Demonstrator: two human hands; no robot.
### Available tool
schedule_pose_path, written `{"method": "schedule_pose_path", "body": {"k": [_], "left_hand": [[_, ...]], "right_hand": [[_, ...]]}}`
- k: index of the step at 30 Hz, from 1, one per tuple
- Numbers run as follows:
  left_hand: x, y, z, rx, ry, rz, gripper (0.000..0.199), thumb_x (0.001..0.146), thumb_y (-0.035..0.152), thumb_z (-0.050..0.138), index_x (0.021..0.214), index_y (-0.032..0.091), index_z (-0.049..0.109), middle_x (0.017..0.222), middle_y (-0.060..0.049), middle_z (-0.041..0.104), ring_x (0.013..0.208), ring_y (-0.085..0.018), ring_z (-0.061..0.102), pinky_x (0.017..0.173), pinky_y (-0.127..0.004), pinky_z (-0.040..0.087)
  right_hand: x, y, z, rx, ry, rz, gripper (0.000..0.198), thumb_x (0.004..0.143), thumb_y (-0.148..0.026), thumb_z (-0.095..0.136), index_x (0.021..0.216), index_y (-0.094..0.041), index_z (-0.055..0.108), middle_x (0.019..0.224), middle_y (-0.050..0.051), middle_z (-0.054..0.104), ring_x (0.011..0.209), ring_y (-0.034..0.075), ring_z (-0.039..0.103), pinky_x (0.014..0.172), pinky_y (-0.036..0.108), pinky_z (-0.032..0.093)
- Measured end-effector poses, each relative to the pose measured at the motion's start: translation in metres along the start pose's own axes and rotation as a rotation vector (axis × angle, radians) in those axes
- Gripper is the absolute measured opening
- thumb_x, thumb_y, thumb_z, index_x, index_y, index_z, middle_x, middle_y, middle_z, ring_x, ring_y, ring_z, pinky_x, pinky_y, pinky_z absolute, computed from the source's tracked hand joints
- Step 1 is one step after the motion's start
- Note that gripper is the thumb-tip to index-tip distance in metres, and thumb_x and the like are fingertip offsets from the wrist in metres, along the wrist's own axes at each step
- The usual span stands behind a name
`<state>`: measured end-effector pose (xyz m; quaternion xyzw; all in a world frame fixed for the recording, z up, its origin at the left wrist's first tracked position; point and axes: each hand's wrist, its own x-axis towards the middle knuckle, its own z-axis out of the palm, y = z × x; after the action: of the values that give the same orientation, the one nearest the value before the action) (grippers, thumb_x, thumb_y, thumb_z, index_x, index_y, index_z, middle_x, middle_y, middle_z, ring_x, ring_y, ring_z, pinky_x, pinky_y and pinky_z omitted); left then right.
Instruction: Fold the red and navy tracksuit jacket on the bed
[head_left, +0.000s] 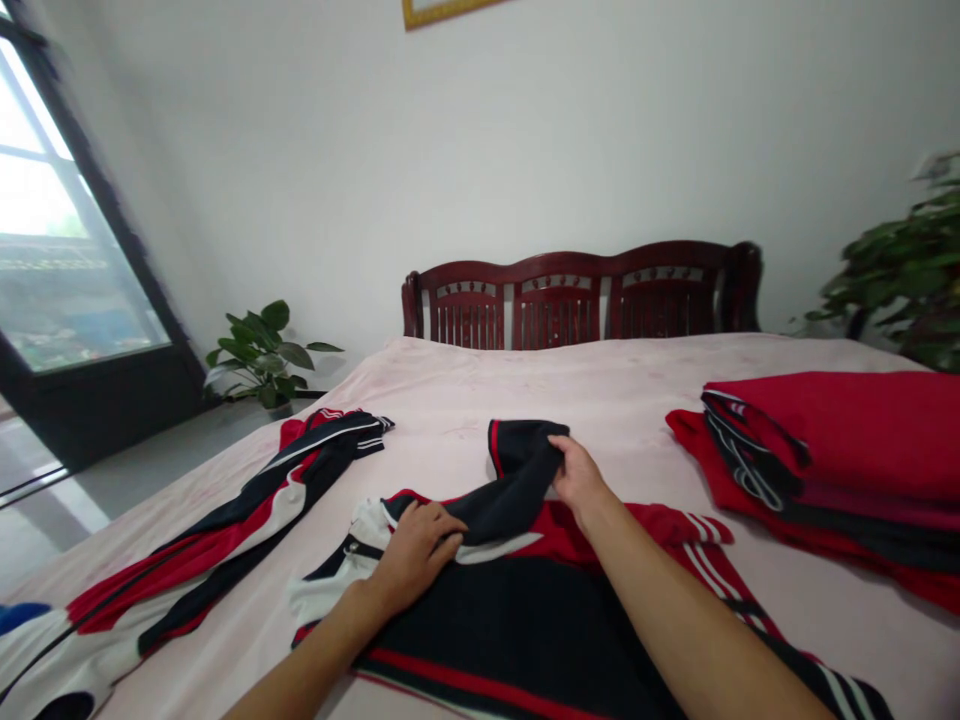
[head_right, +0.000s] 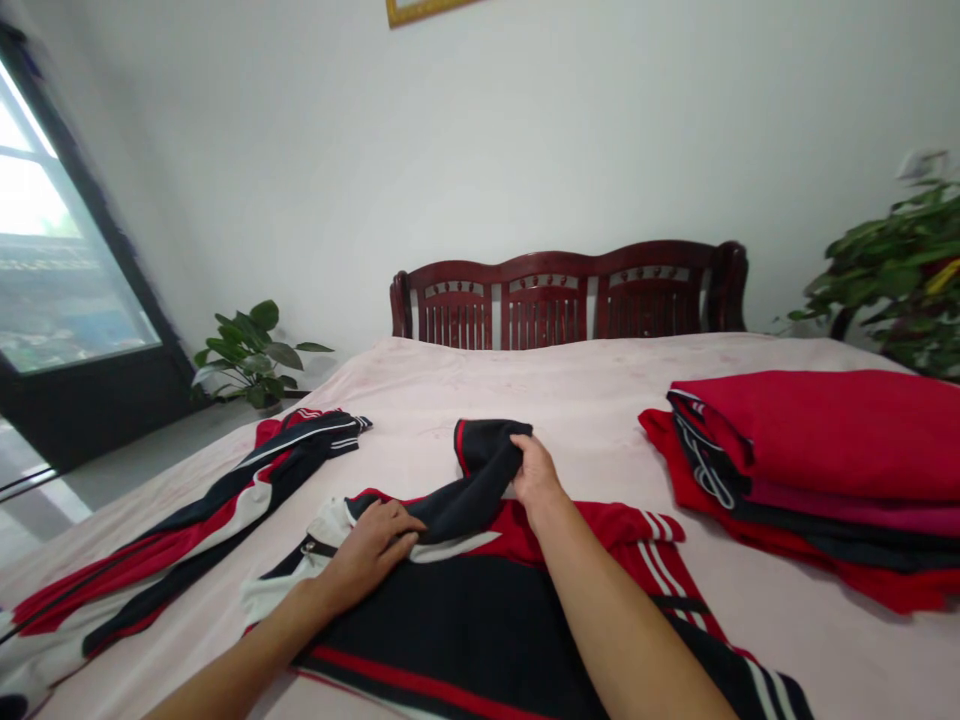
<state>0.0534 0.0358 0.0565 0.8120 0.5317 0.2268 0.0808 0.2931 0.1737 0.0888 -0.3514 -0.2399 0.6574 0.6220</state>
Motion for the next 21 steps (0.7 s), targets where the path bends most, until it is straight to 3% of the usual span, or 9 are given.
{"method": "schedule_pose_path", "body": {"k": [2, 4, 6, 8, 11, 13, 15, 19, 21], "left_hand": [[-0.003, -0.009, -0.002, 0.016, 0.055, -0.088, 0.030, 0.100, 0.035, 0.043, 0.100, 0.025, 0.071, 0.097, -0.005, 0.067, 0.097, -0.022, 0.059, 0.099, -0.043, 0.037], [-0.007, -0.019, -0.001, 0.020, 0.082, -0.135, 0.031, 0.100, 0.035, 0.042, 0.093, 0.023, 0.069, 0.094, -0.004, 0.067, 0.094, -0.022, 0.059, 0.096, -0.041, 0.039], [-0.010, -0.026, 0.000, 0.017, 0.074, -0.157, 0.030, 0.099, 0.034, 0.042, 0.087, 0.022, 0.066, 0.091, -0.005, 0.066, 0.091, -0.022, 0.059, 0.090, -0.037, 0.041], [-0.011, -0.030, 0.002, 0.020, 0.056, -0.180, 0.026, 0.098, 0.031, 0.043, 0.087, 0.021, 0.064, 0.090, -0.006, 0.065, 0.089, -0.022, 0.059, 0.085, -0.035, 0.043], [-0.012, -0.032, 0.004, 0.062, 0.042, -0.223, 0.019, 0.095, 0.028, 0.047, 0.097, 0.019, 0.064, 0.093, -0.007, 0.065, 0.089, -0.022, 0.059, 0.084, -0.035, 0.043], [-0.012, -0.030, 0.006, 0.123, 0.038, -0.231, 0.019, 0.093, 0.026, 0.051, 0.103, 0.019, 0.064, 0.097, -0.007, 0.065, 0.091, -0.023, 0.059, 0.086, -0.036, 0.043], [-0.013, -0.028, 0.006, 0.190, 0.037, -0.225, 0.019, 0.091, 0.025, 0.052, 0.106, 0.019, 0.064, 0.100, -0.008, 0.064, 0.092, -0.023, 0.059, 0.088, -0.037, 0.042], [-0.014, -0.025, 0.005, 0.266, 0.008, -0.234, 0.015, 0.090, 0.024, 0.053, 0.100, 0.020, 0.063, 0.098, -0.007, 0.063, 0.091, -0.023, 0.059, 0.086, -0.036, 0.042], [-0.013, -0.024, 0.003, 0.286, -0.014, -0.253, 0.012, 0.089, 0.022, 0.053, 0.096, 0.020, 0.063, 0.096, -0.007, 0.062, 0.090, -0.023, 0.059, 0.085, -0.035, 0.042]], "right_hand": [[-0.026, -0.015, -0.012, 0.076, 0.028, -0.121, 0.026, 0.077, -0.010, 0.059, 0.099, -0.020, 0.068, 0.073, -0.004, 0.071, 0.074, 0.013, 0.068, 0.076, 0.025, 0.059], [-0.059, -0.024, -0.030, 0.163, 0.029, -0.157, 0.039, 0.071, -0.006, 0.059, 0.107, -0.021, 0.068, 0.084, -0.003, 0.075, 0.082, 0.015, 0.071, 0.083, 0.029, 0.059], [-0.090, -0.026, -0.052, 0.236, 0.081, -0.064, 0.046, 0.069, -0.003, 0.058, 0.111, -0.020, 0.068, 0.090, 0.000, 0.077, 0.087, 0.019, 0.073, 0.087, 0.035, 0.060], [-0.112, -0.024, -0.075, 0.262, 0.186, 0.105, 0.041, 0.076, -0.005, 0.058, 0.113, -0.019, 0.068, 0.093, 0.004, 0.078, 0.090, 0.021, 0.074, 0.089, 0.038, 0.061], [-0.120, -0.024, -0.096, 0.227, 0.285, 0.296, 0.029, 0.089, -0.018, 0.058, 0.117, -0.016, 0.067, 0.095, 0.008, 0.078, 0.095, 0.023, 0.074, 0.089, 0.040, 0.061], [-0.116, -0.031, -0.098, 0.195, 0.309, 0.343, 0.030, 0.094, -0.019, 0.053, 0.121, -0.014, 0.065, 0.097, 0.010, 0.078, 0.096, 0.023, 0.074, 0.089, 0.039, 0.061], [-0.113, -0.043, -0.093, 0.194, 0.300, 0.289, 0.034, 0.094, -0.013, 0.048, 0.124, -0.013, 0.063, 0.096, 0.010, 0.078, 0.094, 0.021, 0.075, 0.090, 0.037, 0.061], [-0.121, -0.067, -0.084, 0.233, 0.182, -0.044, 0.046, 0.088, -0.004, 0.047, 0.129, -0.017, 0.063, 0.103, 0.006, 0.078, 0.092, 0.019, 0.075, 0.095, 0.036, 0.059], [-0.126, -0.072, -0.090, 0.242, 0.172, -0.112, 0.047, 0.086, -0.005, 0.049, 0.129, -0.021, 0.062, 0.106, 0.004, 0.077, 0.092, 0.018, 0.074, 0.096, 0.037, 0.059]]}}
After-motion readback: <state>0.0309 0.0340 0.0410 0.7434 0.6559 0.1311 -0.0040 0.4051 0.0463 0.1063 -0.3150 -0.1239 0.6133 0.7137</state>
